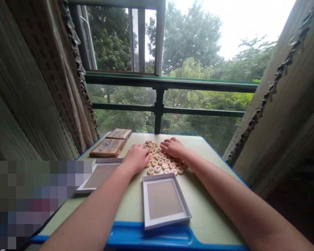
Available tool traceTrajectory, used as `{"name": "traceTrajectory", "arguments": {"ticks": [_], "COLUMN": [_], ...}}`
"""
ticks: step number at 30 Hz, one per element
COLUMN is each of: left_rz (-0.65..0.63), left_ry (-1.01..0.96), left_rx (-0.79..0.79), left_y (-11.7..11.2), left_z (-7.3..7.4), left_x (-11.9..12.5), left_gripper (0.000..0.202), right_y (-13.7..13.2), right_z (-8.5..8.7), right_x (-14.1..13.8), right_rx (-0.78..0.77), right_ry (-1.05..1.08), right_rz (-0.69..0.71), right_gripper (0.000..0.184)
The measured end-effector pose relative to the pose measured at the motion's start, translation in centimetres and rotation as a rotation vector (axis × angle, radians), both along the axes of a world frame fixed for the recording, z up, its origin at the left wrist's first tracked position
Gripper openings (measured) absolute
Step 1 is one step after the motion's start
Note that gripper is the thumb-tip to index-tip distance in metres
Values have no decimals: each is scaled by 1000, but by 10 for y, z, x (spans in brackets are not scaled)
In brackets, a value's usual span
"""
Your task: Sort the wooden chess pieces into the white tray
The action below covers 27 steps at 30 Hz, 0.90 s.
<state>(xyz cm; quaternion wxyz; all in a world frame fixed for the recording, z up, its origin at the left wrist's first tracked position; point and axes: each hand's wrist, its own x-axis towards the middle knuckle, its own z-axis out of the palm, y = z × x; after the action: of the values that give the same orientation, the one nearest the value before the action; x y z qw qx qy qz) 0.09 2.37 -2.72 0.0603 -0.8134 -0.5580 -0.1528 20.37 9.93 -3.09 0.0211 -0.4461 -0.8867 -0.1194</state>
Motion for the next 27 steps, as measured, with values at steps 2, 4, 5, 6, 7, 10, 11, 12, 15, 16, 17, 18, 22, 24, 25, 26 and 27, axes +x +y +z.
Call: {"name": "traceTrajectory", "arguments": {"ticks": [2,4,5,6,7,10,11,12,15,16,17,18,22,24,25,26,27], "left_rz": [1,1,1,1,0,-1,0,2,10,11,12,11,3,3,2,2,1], "left_ry": [2,2,1,-1,-2,-2,-1,0,1,2,3,3,1,-1,-2,-2,-1], "left_rx": [-2,-5,-8,-11,-14,-18,-19,-21,-29,-30,-28,-26,-21,-25,-26,-26,-24], "left_y": [0,0,0,0,0,-1,-2,-2,-3,-4,-4,-4,-5,-5,-5,-5,-6], "left_z": [0,0,0,1,1,3,3,4,4,4,4,4,5,5,5,5,5], "left_x": [0,0,0,0,0,-1,-1,-1,-1,-1,0,0,-1,-1,-1,0,0], "left_gripper": [28,28,28,28,28,28,29,28,28,28,27,27,28,29,30,30,30], "right_y": [0,1,1,1,1,1,0,-1,-3,-3,-4,-4,-5,-4,-4,-4,-4], "right_z": [0,1,1,1,1,1,2,2,4,4,5,6,10,11,12,12,12], "right_x": [-1,-1,-2,-2,-3,-4,-4,-4,-5,-5,-5,-5,-3,-2,-2,-2,-2], "right_rx": [5,-6,-13,-18,-23,-30,-31,-33,-24,-14,-1,11,15,-8,-22,-39,-55], "right_ry": [46,75,82,88,92,112,123,133,143,137,128,118,69,68,73,78,81], "right_rz": [5,11,10,8,5,-52,-80,-107,-142,-138,-132,-127,-92,-89,-95,-107,-121], "right_gripper": [45,46,47,48,49,51,53,54,55,55,54,53,51,52,53,55,57]}}
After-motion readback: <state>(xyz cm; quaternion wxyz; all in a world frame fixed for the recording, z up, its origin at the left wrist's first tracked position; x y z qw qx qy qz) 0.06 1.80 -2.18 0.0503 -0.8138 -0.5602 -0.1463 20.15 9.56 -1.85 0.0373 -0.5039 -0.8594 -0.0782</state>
